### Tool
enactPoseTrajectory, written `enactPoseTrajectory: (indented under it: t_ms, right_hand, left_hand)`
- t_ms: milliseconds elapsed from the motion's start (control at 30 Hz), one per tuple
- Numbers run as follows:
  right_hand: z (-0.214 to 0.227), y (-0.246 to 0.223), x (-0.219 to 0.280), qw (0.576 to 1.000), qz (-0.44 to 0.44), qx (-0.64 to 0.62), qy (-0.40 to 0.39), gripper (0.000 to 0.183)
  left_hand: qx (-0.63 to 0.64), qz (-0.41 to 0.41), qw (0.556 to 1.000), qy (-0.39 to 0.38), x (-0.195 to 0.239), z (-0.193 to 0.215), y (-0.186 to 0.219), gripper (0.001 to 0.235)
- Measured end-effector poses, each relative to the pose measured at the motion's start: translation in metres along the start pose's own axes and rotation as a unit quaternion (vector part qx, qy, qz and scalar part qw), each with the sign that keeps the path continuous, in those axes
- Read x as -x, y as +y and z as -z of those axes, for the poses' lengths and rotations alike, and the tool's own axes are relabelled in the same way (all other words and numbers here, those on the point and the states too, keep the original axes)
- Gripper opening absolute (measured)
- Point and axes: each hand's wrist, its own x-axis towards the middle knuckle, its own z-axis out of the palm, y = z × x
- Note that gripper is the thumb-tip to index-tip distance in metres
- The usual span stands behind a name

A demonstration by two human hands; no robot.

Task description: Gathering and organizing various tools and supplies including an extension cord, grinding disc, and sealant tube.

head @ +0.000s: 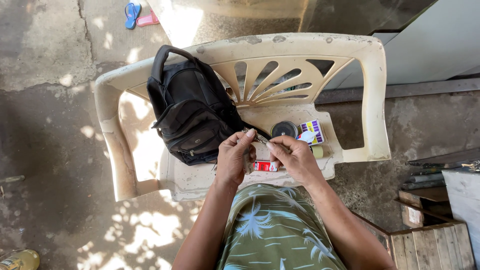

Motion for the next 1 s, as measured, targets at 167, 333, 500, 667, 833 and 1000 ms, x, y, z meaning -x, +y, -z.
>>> enactPoseTrajectory:
  t_ms: [167,333,500,667,833,1000]
  right_hand:
    - [-0.003,0.007,0.000,0.999,0.012,0.021,0.023,0.024]
    - [-0.005,0.014,0.001,0.997,0.043,0.002,0.057,0.023]
    - [-0.007,0.018,0.004,0.994,0.067,0.027,0.080,0.022]
    - [-0.013,0.013,0.009,0.992,0.077,0.039,0.094,0.023]
    - [-0.014,0.018,0.010,0.991,0.077,0.002,0.107,0.025]
    - [-0.015,0.010,0.011,0.989,0.047,-0.080,0.114,0.031]
  left_hand:
    - [-0.024,-0.018,0.999,-0.023,0.007,-0.007,0.004,0.020]
    - [-0.040,-0.027,0.998,-0.028,0.013,-0.020,0.005,0.018]
    - [-0.084,-0.004,0.996,-0.021,0.012,-0.022,-0.005,0.015]
    - [-0.036,0.007,0.999,-0.039,0.005,-0.016,-0.014,0.017]
    - [0.016,0.040,0.998,-0.051,0.004,-0.015,-0.020,0.017]
    - [0.073,0.091,0.991,-0.058,0.003,-0.014,-0.018,0.018]
